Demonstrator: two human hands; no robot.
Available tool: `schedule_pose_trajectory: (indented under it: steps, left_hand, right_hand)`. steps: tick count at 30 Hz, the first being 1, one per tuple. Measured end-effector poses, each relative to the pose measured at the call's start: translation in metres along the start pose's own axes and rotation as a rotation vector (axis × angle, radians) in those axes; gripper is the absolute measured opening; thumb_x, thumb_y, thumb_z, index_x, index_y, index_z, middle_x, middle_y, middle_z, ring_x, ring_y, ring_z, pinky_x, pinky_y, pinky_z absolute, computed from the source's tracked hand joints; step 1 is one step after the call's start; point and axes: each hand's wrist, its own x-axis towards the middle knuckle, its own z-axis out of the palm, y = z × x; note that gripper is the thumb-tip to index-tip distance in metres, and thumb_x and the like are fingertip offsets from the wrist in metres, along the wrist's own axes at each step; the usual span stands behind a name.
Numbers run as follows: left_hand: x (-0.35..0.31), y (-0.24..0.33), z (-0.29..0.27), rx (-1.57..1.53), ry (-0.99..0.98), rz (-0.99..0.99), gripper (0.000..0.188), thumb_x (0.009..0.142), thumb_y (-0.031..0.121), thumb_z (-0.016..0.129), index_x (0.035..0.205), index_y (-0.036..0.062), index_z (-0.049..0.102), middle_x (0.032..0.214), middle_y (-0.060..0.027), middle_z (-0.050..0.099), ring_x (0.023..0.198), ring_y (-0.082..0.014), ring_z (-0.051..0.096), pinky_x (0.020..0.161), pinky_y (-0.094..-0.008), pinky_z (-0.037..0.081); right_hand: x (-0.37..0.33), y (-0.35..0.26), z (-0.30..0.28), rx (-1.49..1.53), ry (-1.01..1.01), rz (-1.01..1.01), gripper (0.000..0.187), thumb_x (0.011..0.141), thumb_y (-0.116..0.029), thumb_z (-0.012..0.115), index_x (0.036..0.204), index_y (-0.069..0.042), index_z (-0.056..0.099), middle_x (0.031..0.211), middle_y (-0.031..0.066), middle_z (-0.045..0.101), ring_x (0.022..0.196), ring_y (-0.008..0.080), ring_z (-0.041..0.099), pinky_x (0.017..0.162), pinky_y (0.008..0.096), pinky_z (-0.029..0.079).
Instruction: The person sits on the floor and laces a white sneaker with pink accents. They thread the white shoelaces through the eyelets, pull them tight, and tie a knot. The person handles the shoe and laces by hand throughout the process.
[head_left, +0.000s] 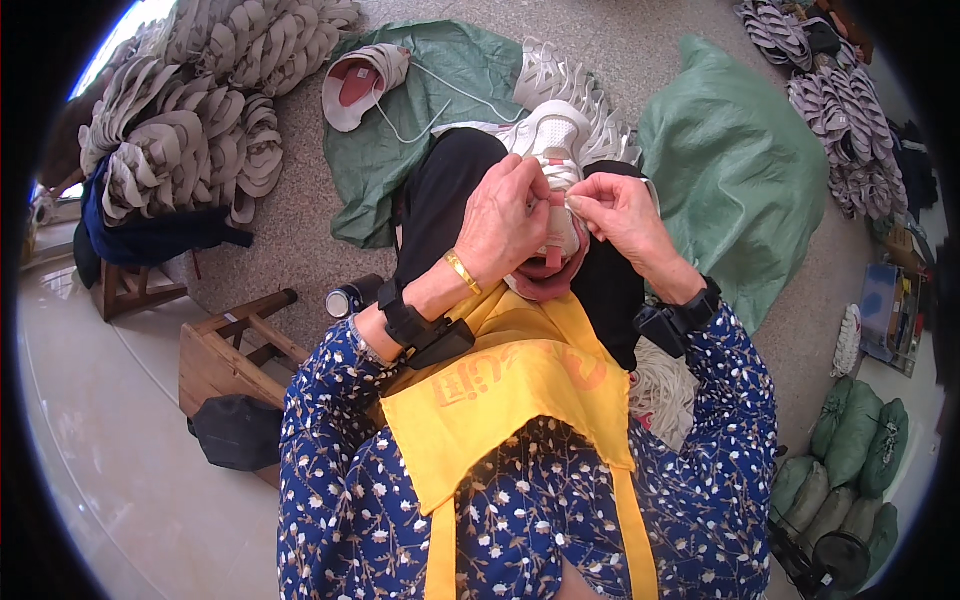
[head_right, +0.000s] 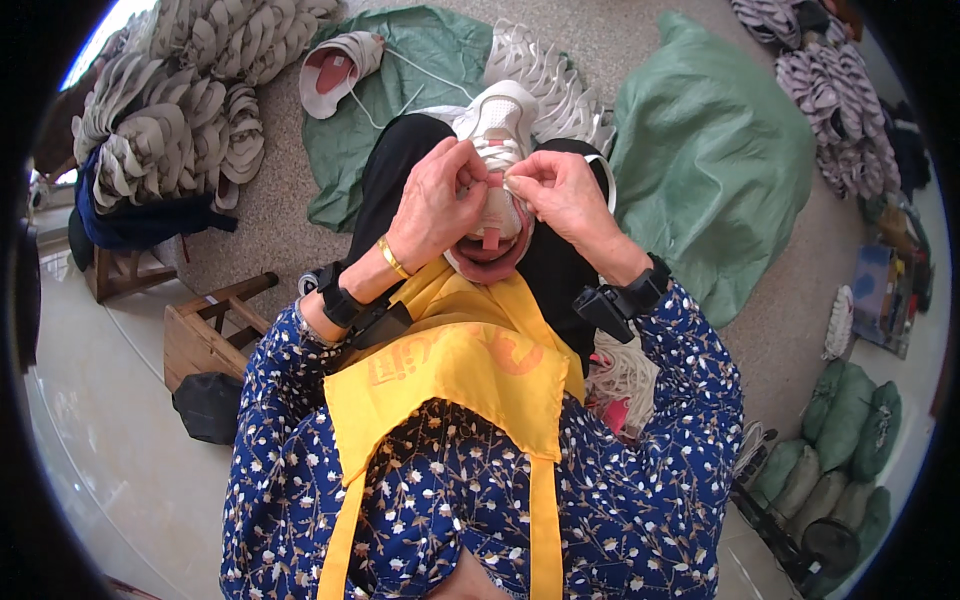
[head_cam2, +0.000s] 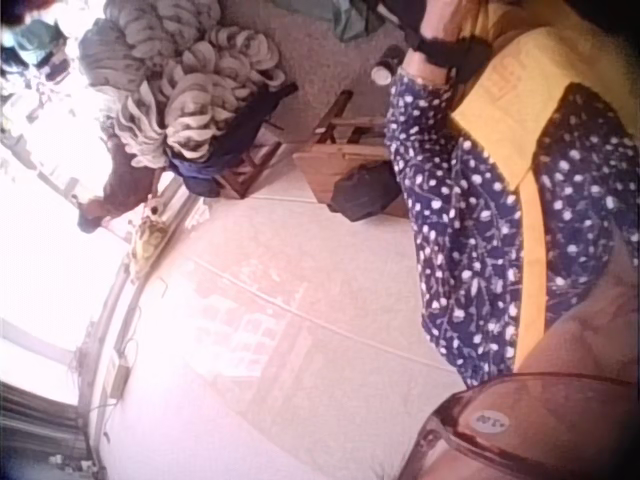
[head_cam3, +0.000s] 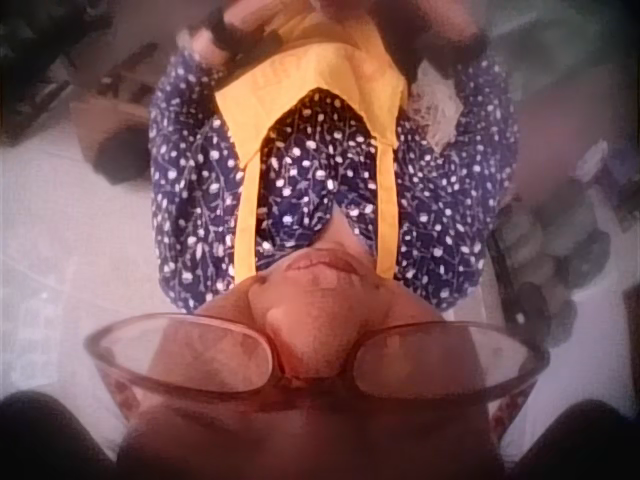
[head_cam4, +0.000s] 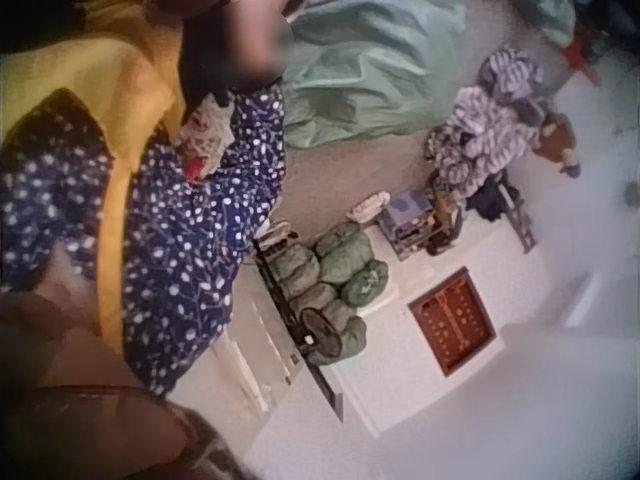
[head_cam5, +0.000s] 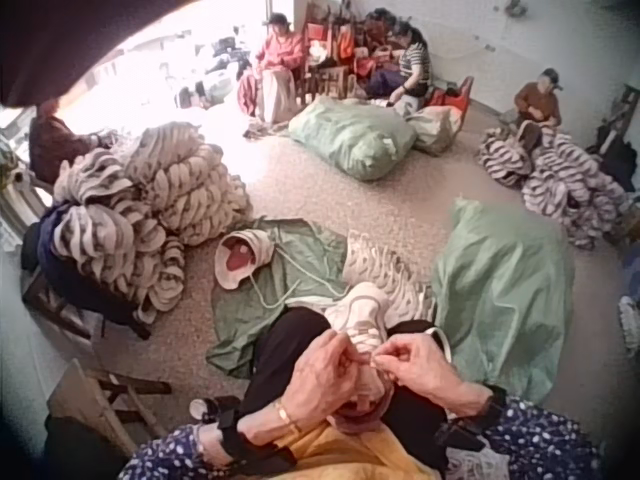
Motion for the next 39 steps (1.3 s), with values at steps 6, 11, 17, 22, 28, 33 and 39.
schedule_pose_trajectory:
  steps: [6,11,17,22,28,33,39]
  left_hand:
    - [0.001,0.002,-0.007,-0.033,-0.076,-0.037,0.01,0.08,0.005,0.068,0.086,0.0031,0.06,0.088,-0.0139,0.059,0.085,-0.0365,0.062,0.073,-0.0449,0.051]
    - [0.004,0.0,-0.011,-0.065,-0.06,0.013,0.01,0.082,0.001,0.07,0.086,-0.0014,0.062,0.079,-0.0092,0.056,0.063,-0.0204,0.06,0.059,-0.032,0.048]
    - [0.003,-0.006,-0.045,-0.097,-0.133,-0.096,0.01,0.087,0.003,0.071,0.083,0.0006,0.061,0.072,0.0015,0.056,0.064,-0.0055,0.052,0.057,-0.0246,0.043]
    - [0.003,-0.015,-0.13,-0.021,-0.302,-0.323,0.01,0.089,0.004,0.069,0.082,0.004,0.061,0.076,0.0059,0.053,0.069,-0.0021,0.046,0.061,-0.0211,0.039]
    - [-0.027,-0.052,-0.227,0.353,-0.308,-0.48,0.013,0.082,0.008,0.071,0.079,0.0023,0.06,0.071,0.0002,0.055,0.066,-0.0087,0.05,0.06,-0.0279,0.041]
    - [-0.102,-0.159,-0.298,0.817,-0.295,-0.533,0.015,0.078,0.012,0.073,0.081,-0.0001,0.064,0.074,-0.011,0.066,0.07,-0.021,0.064,0.065,-0.0373,0.051]
    - [-0.074,-0.102,-0.233,0.55,-0.192,-0.356,0.03,0.078,0.004,0.078,0.104,0.0008,0.064,0.092,-0.0133,0.069,0.08,-0.0247,0.069,0.072,-0.0363,0.055]
  right_hand:
    - [0.004,0.0,-0.001,-0.13,0.044,-0.006,0.018,0.091,-0.016,0.077,0.092,0.001,0.069,0.076,0.0003,0.067,0.065,0.0039,0.059,0.056,0.0211,0.047]
    - [0.006,-0.012,-0.008,-0.252,-0.026,-0.081,0.02,0.089,-0.016,0.078,0.089,0.001,0.068,0.074,-0.0007,0.065,0.066,0.0043,0.059,0.058,0.0223,0.048]
    - [-0.02,-0.053,-0.033,-0.398,-0.083,-0.115,0.013,0.086,-0.009,0.075,0.089,0.0,0.066,0.069,-0.0055,0.057,0.061,0.0023,0.051,0.054,0.0217,0.042]
    - [-0.029,-0.066,-0.059,-0.346,-0.093,-0.188,0.013,0.086,-0.008,0.076,0.091,-0.002,0.066,0.068,-0.0087,0.052,0.059,-0.001,0.046,0.051,0.0198,0.035]
    - [-0.017,-0.044,-0.044,-0.23,-0.124,-0.277,0.013,0.086,-0.005,0.075,0.095,-0.004,0.065,0.074,-0.0066,0.059,0.058,0.0001,0.049,0.052,0.0203,0.038]
    - [-0.019,-0.035,-0.021,-0.403,0.018,-0.366,0.021,0.082,-0.002,0.075,0.101,-0.001,0.065,0.082,0.0033,0.068,0.061,0.0091,0.059,0.057,0.0266,0.047]
    - [-0.033,-0.003,-0.009,-0.596,0.146,-0.536,0.018,0.087,0.0,0.07,0.104,0.001,0.063,0.091,0.0183,0.071,0.081,0.0375,0.07,0.07,0.0424,0.055]
